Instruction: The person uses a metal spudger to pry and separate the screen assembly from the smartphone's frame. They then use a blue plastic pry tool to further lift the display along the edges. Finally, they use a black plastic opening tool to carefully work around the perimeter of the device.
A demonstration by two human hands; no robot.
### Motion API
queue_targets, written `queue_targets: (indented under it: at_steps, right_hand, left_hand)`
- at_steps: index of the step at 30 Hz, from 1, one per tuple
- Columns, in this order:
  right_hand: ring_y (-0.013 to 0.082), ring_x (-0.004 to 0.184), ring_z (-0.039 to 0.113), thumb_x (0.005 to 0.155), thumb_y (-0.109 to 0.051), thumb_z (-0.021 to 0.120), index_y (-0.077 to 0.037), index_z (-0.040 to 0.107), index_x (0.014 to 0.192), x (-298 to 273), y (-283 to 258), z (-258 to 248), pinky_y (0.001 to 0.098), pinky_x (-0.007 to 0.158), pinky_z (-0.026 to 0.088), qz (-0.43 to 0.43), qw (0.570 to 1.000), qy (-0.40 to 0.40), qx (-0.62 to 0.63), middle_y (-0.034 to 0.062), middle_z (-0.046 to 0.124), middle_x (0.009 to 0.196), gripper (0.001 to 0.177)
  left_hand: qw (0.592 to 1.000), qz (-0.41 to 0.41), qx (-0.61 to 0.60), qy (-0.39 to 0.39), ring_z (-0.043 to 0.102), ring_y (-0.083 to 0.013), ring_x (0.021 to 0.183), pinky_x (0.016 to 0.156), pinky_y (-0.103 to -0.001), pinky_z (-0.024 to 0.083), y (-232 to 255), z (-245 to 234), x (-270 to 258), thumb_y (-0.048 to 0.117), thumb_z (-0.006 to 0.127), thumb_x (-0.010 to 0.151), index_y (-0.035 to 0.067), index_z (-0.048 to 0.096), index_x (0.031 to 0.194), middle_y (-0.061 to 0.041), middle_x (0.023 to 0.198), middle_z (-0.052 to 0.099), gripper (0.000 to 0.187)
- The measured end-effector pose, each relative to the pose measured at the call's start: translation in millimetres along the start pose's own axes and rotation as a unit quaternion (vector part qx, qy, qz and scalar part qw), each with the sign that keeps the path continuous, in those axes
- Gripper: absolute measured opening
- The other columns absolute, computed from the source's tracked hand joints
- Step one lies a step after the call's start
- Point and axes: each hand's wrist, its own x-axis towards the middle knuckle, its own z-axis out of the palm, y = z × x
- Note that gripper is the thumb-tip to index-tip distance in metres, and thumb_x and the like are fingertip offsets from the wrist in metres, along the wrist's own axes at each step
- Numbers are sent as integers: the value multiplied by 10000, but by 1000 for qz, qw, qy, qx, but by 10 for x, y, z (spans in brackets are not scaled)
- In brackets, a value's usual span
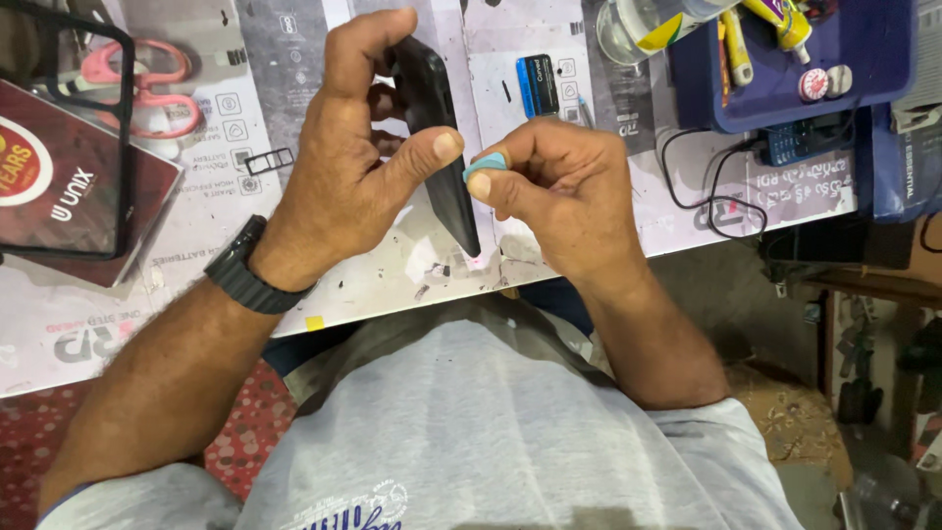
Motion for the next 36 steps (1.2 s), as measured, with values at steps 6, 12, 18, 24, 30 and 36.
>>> queue_targets:
  at_steps: [6,12,18,24,30,36]
  right_hand:
    - [72,714,600,972,-35,780,33,708,980,-72,-32,16,216,643,483,-5,999,-1,-42,62,697,856,99]
    - [62,673,596,963,-13,766,30,708,961,-129,-3,-12,209,613,476,27,997,-6,-71,55,705,810,72]
    - [63,690,621,940,7,768,36,714,964,-211,94,16,213,622,496,55,997,-10,-54,58,710,817,65]
    - [48,738,602,965,-7,770,30,711,975,-282,83,81,206,661,488,26,994,14,-106,49,715,877,71]
    - [43,699,616,989,-19,772,19,707,959,-271,-1,141,192,632,490,-54,981,8,-186,45,705,882,82]
    - [55,707,614,969,-22,790,16,711,933,-249,-38,131,198,605,468,-75,965,-1,-249,44,704,850,95]
  left_hand:
    - [999,46,15,9,619,-146,1079,887,-267,631,-1,6,2,413,739,1117,105,330,1519,-97,1358,543,651]
    - [996,63,56,15,655,-192,1144,932,-297,619,-51,-6,-25,433,704,1128,83,310,1548,-113,1387,601,673]
    - [989,100,104,23,676,-214,1179,936,-297,655,-79,1,-26,375,722,1131,66,318,1547,-133,1393,551,657]
    - [998,24,52,17,704,-184,1052,745,-264,636,29,-3,7,241,842,1025,12,387,1468,-151,1326,568,675]
    - [999,15,26,26,705,-187,1019,701,-264,621,44,-22,38,269,847,1010,-17,429,1441,-156,1286,564,665]
    - [999,31,29,24,736,-171,989,685,-252,621,-21,-18,46,362,817,1080,-9,456,1406,-140,1275,602,612]
